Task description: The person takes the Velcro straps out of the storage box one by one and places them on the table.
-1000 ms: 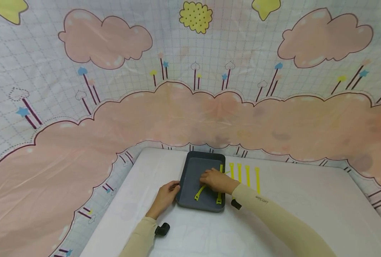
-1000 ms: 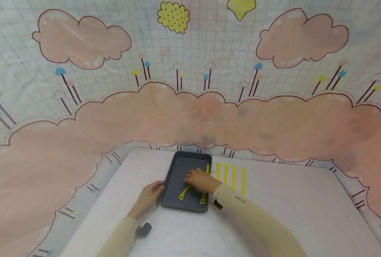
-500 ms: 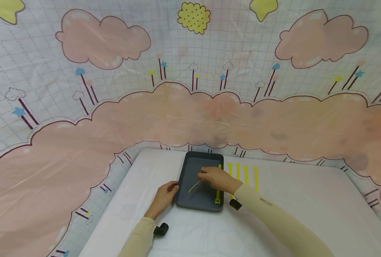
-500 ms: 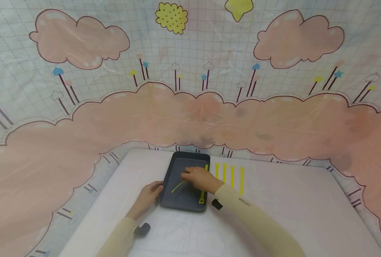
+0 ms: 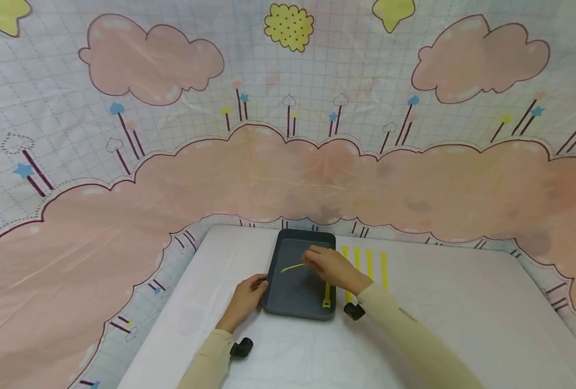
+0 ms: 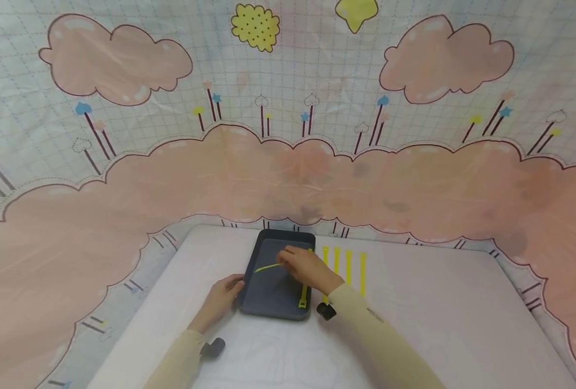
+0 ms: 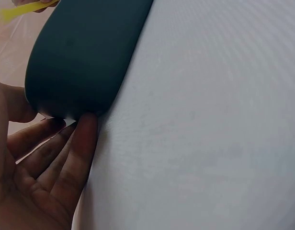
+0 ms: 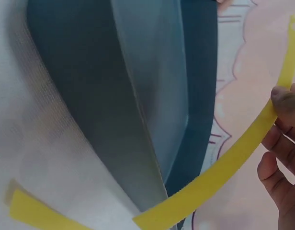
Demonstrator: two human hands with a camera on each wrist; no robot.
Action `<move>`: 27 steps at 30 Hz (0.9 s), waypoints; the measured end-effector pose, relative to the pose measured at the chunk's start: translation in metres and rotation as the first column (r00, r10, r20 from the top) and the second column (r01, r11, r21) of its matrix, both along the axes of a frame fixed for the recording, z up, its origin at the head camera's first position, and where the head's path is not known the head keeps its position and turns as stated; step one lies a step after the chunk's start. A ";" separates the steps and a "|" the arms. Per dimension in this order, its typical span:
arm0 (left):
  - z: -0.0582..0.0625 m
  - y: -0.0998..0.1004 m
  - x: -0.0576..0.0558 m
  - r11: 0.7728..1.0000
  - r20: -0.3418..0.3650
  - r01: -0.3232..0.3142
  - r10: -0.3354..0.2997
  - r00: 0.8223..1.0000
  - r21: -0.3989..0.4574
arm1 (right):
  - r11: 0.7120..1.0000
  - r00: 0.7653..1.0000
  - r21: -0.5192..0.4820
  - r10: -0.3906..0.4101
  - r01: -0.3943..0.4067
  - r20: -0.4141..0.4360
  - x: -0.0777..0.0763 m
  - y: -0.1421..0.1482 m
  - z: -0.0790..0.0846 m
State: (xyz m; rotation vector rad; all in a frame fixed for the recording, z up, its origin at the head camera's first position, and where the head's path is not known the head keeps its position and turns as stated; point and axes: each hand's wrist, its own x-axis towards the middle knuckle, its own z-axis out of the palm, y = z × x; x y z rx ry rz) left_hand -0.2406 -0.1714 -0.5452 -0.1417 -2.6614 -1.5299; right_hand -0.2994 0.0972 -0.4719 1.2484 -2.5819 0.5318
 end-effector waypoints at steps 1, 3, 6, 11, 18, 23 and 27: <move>-0.001 0.000 0.000 1.000 -0.003 0.001 -0.001 1.000 0.000 | 1.000 1.000 -0.016 -0.009 0.009 0.006 0.000 0.001 0.000; -0.001 0.000 -0.001 1.000 -0.005 0.002 -0.002 1.000 0.002 | 0.999 1.000 -0.048 -0.023 0.024 0.020 0.000 0.004 -0.001; -0.002 0.000 -0.002 1.000 -0.003 0.001 -0.001 1.000 0.002 | 0.994 0.998 -0.095 -0.050 0.054 0.044 0.000 0.007 -0.003; -0.001 0.000 0.000 1.000 -0.002 -0.001 0.001 1.000 0.005 | 0.972 0.994 -0.214 -0.078 0.094 0.081 0.004 0.014 0.000; -0.002 0.000 0.000 1.000 -0.003 -0.004 0.004 1.000 -0.001 | 0.922 0.977 -0.360 -0.077 0.146 0.200 0.007 0.025 -0.003; -0.002 0.000 0.000 1.000 -0.002 -0.003 0.003 1.000 0.000 | 0.879 0.955 -0.436 -0.068 0.194 0.287 0.006 0.032 -0.008; -0.003 0.000 -0.001 1.000 -0.007 -0.001 0.001 1.000 0.002 | 0.851 0.939 -0.470 -0.075 0.236 0.336 0.007 0.036 -0.011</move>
